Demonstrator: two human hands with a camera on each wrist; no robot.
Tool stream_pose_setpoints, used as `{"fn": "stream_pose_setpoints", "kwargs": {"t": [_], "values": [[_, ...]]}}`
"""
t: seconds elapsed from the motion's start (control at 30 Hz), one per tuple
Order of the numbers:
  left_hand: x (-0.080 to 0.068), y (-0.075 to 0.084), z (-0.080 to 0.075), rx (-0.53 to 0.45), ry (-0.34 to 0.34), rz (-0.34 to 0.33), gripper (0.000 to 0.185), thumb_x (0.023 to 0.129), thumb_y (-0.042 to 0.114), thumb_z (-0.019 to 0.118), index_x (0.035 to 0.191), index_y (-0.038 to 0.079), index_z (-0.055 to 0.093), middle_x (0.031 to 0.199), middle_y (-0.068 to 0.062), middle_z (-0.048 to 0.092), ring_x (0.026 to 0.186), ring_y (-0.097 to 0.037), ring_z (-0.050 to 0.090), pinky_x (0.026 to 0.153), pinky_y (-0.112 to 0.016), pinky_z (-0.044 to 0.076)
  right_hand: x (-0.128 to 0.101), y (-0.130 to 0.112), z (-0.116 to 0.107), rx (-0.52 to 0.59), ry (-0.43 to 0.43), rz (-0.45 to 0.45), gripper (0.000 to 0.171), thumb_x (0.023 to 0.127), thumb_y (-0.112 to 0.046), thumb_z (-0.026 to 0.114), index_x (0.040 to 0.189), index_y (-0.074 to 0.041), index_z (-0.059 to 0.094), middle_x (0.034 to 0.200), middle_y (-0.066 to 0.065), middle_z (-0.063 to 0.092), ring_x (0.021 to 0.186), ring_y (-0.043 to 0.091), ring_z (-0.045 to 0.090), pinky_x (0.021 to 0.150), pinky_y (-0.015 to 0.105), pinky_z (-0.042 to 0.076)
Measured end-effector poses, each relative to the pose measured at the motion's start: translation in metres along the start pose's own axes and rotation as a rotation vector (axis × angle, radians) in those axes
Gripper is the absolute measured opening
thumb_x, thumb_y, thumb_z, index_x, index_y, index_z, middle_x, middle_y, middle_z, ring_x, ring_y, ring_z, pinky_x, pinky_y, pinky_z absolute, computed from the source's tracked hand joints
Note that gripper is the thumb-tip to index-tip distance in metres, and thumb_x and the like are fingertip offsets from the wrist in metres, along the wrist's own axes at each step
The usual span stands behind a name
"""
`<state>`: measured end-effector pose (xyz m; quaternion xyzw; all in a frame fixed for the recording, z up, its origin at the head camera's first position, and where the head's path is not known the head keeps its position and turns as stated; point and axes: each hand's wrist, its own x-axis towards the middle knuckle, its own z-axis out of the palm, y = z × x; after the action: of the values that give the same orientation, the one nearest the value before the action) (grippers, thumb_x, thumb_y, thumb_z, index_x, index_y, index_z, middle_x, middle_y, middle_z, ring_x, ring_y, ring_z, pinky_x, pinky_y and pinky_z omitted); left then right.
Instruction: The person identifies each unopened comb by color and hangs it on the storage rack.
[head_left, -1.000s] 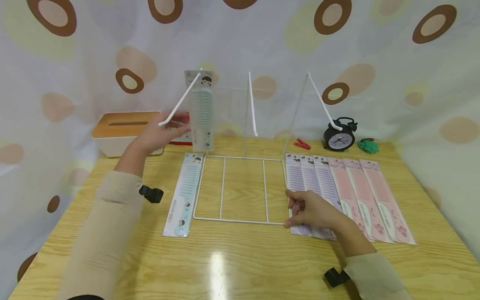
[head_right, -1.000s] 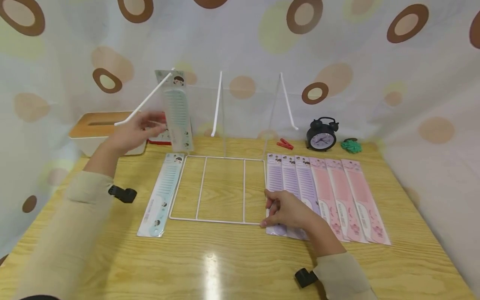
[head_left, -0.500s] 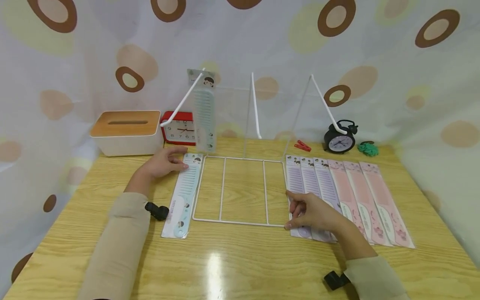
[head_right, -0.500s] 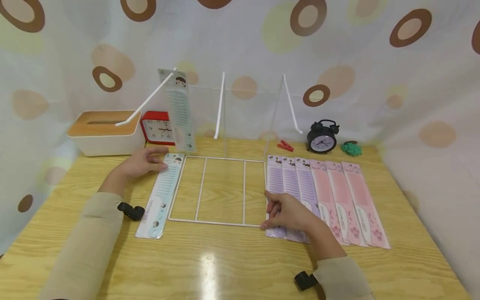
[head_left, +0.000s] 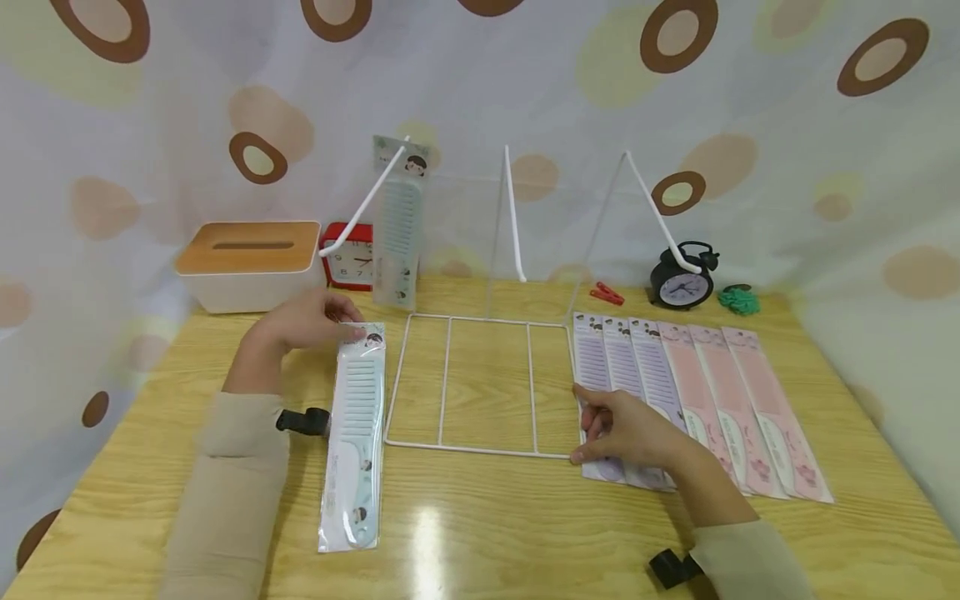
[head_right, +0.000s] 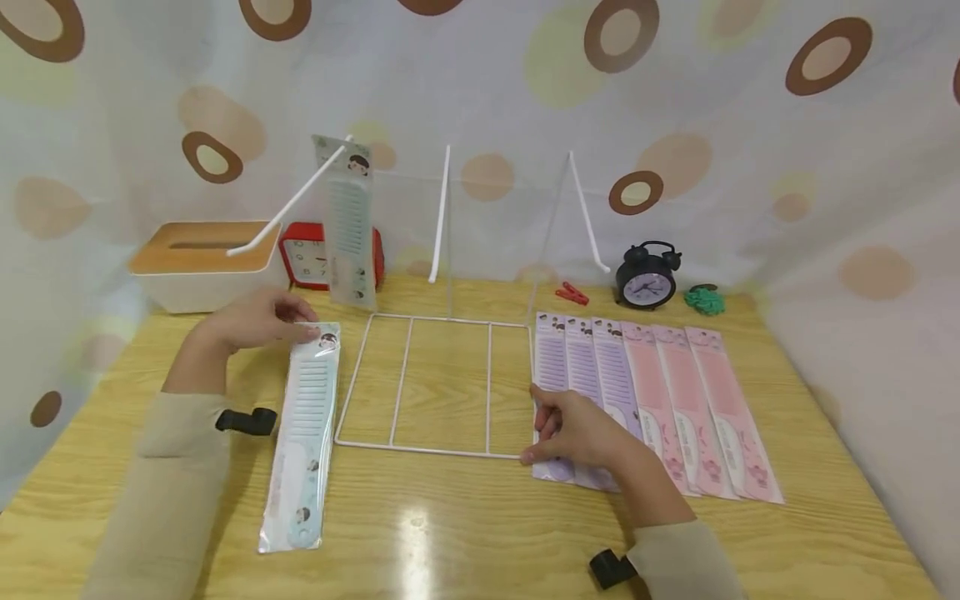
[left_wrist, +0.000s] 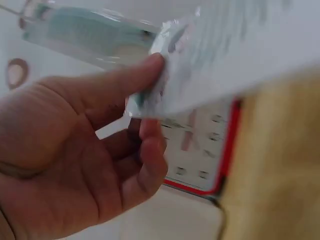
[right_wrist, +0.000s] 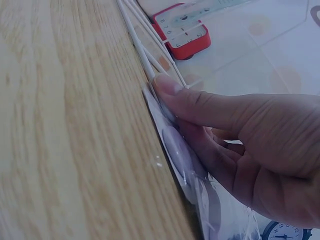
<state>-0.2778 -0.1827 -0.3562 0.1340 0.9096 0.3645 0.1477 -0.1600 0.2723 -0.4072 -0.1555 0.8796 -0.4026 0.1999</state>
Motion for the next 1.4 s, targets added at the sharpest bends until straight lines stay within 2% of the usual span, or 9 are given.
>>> {"fn": "stream_pose_setpoints", "kwargs": {"t": [0.1, 0.2, 0.33, 0.47, 0.63, 0.77, 1.07, 1.3, 1.4], "values": [[-0.035, 0.031, -0.020, -0.122, -0.010, 0.146, 0.024, 0.096, 0.026, 0.069, 0.106, 0.005, 0.064, 0.098, -0.008, 0.063, 0.087, -0.023, 0.059, 0.077, -0.031, 0.051, 0.000, 0.000, 0.000, -0.012, 0.003, 0.006, 0.103, 0.075, -0.023, 0.089, 0.154, 0.005, 0.029, 0.093, 0.007, 0.058, 0.073, 0.009, 0.057, 0.060, 0.021, 0.049], [-0.074, 0.060, -0.030, -0.305, 0.059, 0.340, 0.013, 0.096, 0.014, 0.067, 0.100, 0.003, 0.062, 0.095, -0.007, 0.064, 0.076, -0.019, 0.065, 0.072, -0.028, 0.055, 0.001, 0.001, 0.000, -0.021, 0.006, -0.002, 0.103, 0.074, -0.024, 0.089, 0.153, 0.005, 0.030, 0.093, 0.007, 0.059, 0.072, 0.008, 0.057, 0.061, 0.021, 0.049], [-0.113, 0.090, -0.026, -0.533, 0.250, 0.630, 0.009, 0.086, -0.011, 0.069, 0.089, -0.002, 0.068, 0.084, -0.004, 0.068, 0.061, -0.014, 0.060, 0.059, -0.022, 0.051, 0.002, 0.001, 0.001, -0.006, 0.004, -0.001, 0.103, 0.074, -0.023, 0.089, 0.153, 0.006, 0.030, 0.092, 0.008, 0.058, 0.072, 0.008, 0.056, 0.060, 0.020, 0.048], [-0.119, 0.109, -0.014, -0.686, 0.463, 0.802, 0.013, 0.082, -0.016, 0.070, 0.086, -0.004, 0.071, 0.077, -0.002, 0.070, 0.055, -0.012, 0.052, 0.053, -0.021, 0.045, 0.002, -0.002, 0.000, 0.009, 0.007, 0.014, 0.104, 0.074, -0.022, 0.089, 0.153, 0.006, 0.029, 0.093, 0.008, 0.058, 0.073, 0.009, 0.056, 0.060, 0.020, 0.048], [-0.113, 0.118, -0.006, -0.760, 0.653, 0.812, 0.008, 0.083, -0.008, 0.074, 0.086, -0.001, 0.074, 0.069, 0.002, 0.065, 0.053, -0.010, 0.040, 0.049, -0.019, 0.038, 0.002, -0.001, 0.000, 0.013, 0.008, 0.013, 0.104, 0.073, -0.023, 0.090, 0.153, 0.006, 0.029, 0.093, 0.008, 0.058, 0.073, 0.009, 0.057, 0.060, 0.020, 0.048], [-0.111, 0.118, -0.004, -0.753, 0.703, 0.773, 0.003, 0.086, -0.004, 0.074, 0.087, -0.001, 0.075, 0.071, 0.003, 0.068, 0.054, -0.009, 0.045, 0.051, -0.018, 0.039, 0.001, 0.002, 0.002, 0.006, -0.007, 0.001, 0.105, 0.074, -0.025, 0.089, 0.153, 0.008, 0.028, 0.093, 0.008, 0.058, 0.072, 0.009, 0.057, 0.060, 0.021, 0.049], [-0.107, 0.122, 0.002, -0.843, 0.662, 0.659, 0.005, 0.091, 0.001, 0.069, 0.092, 0.002, 0.074, 0.081, -0.003, 0.071, 0.071, -0.015, 0.062, 0.062, -0.022, 0.052, 0.000, 0.006, 0.002, -0.015, -0.018, -0.004, 0.105, 0.075, -0.028, 0.088, 0.153, 0.008, 0.027, 0.093, 0.007, 0.058, 0.072, 0.009, 0.058, 0.060, 0.021, 0.050], [-0.095, 0.118, 0.004, -0.841, 0.628, 0.700, 0.010, 0.097, 0.006, 0.063, 0.093, 0.010, 0.071, 0.081, 0.001, 0.066, 0.077, -0.015, 0.059, 0.066, -0.021, 0.051, 0.001, 0.005, 0.001, -0.008, -0.016, -0.006, 0.105, 0.075, -0.028, 0.088, 0.153, 0.008, 0.027, 0.093, 0.008, 0.058, 0.071, 0.009, 0.058, 0.060, 0.021, 0.050], [-0.085, 0.112, 0.003, -0.815, 0.664, 0.672, 0.005, 0.095, 0.010, 0.067, 0.093, 0.012, 0.071, 0.083, 0.004, 0.067, 0.076, -0.012, 0.055, 0.067, -0.020, 0.046, 0.001, 0.005, 0.001, -0.007, -0.015, -0.010, 0.105, 0.075, -0.027, 0.088, 0.153, 0.008, 0.027, 0.093, 0.008, 0.057, 0.071, 0.009, 0.057, 0.060, 0.021, 0.050]]}}
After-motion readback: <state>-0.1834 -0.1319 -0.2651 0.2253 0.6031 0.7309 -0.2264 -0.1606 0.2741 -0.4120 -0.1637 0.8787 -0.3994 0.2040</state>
